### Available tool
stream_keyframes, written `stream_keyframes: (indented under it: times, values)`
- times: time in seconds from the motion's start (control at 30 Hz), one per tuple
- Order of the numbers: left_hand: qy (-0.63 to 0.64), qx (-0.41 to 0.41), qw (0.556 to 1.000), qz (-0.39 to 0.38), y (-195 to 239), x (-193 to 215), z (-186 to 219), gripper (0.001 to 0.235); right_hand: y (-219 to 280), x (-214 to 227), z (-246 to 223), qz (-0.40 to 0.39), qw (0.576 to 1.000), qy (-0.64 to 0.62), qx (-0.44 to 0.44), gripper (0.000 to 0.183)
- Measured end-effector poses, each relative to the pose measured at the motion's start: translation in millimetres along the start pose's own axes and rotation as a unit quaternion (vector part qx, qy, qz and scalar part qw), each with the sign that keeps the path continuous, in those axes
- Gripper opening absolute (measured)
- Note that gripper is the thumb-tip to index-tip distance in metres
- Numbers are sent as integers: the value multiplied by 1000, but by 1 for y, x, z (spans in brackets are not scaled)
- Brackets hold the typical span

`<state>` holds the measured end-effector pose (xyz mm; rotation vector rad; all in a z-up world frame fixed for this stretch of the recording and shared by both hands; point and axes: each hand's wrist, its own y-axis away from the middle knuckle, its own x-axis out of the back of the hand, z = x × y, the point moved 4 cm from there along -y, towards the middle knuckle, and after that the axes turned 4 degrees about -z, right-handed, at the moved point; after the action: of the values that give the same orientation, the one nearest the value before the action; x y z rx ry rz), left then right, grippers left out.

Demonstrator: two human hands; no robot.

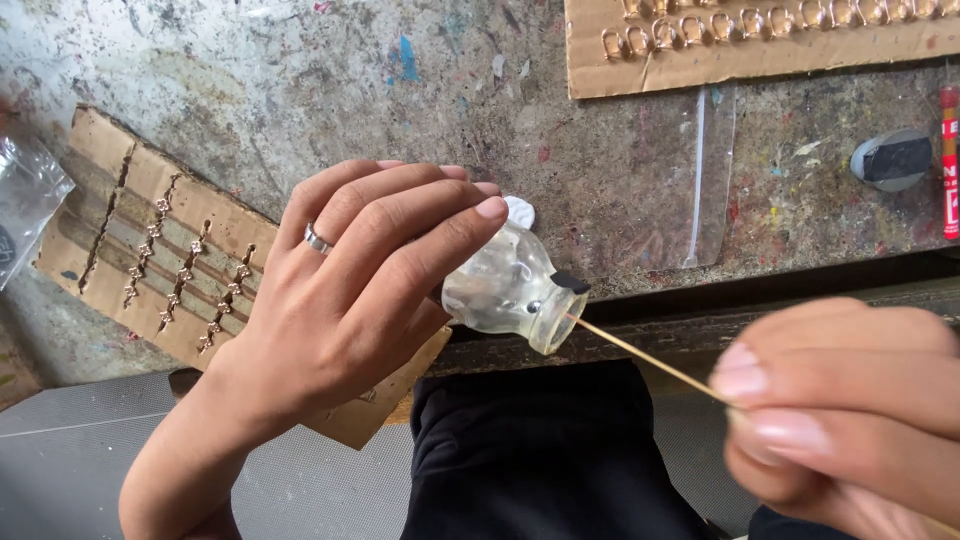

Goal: The person paints the neck of a small clear bottle black using a wooden stick, then switches to a paintbrush to apply black paint to a small area on the work surface. The person handles paint bottles and a tissue during the process.

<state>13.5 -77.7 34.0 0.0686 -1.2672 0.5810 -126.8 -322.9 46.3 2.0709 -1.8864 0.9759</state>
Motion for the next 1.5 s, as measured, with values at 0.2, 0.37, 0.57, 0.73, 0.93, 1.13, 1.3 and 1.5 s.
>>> stream_keyframes:
  times: [0.2,0.37,0.57,0.73,0.93,1.13,1.3,1.5]
  values:
    - [-3,4,1000,2,2,1,-4,32,70,-21,41,222,975,-7,25,17]
    - [11,15,1000,-12,3,3,-4,47,81,-2,79,263,960,-9,92,15]
    - [-5,17,1000,-11,4,3,-3,45,69,8,81,98,993,23,62,20]
    - [-1,20,1000,-11,4,4,-2,43,50,14,73,-7,996,66,56,26]
    - [-3,14,1000,-6,4,4,-3,43,58,-7,80,153,984,25,82,18]
    - [-15,1,1000,1,3,3,-2,34,123,-7,101,240,965,-28,106,14]
    - [-3,-7,1000,0,-1,2,2,32,40,8,21,-38,998,56,-1,27]
    - [-3,-14,1000,-3,-2,3,4,35,-52,-24,-17,-61,995,64,36,25]
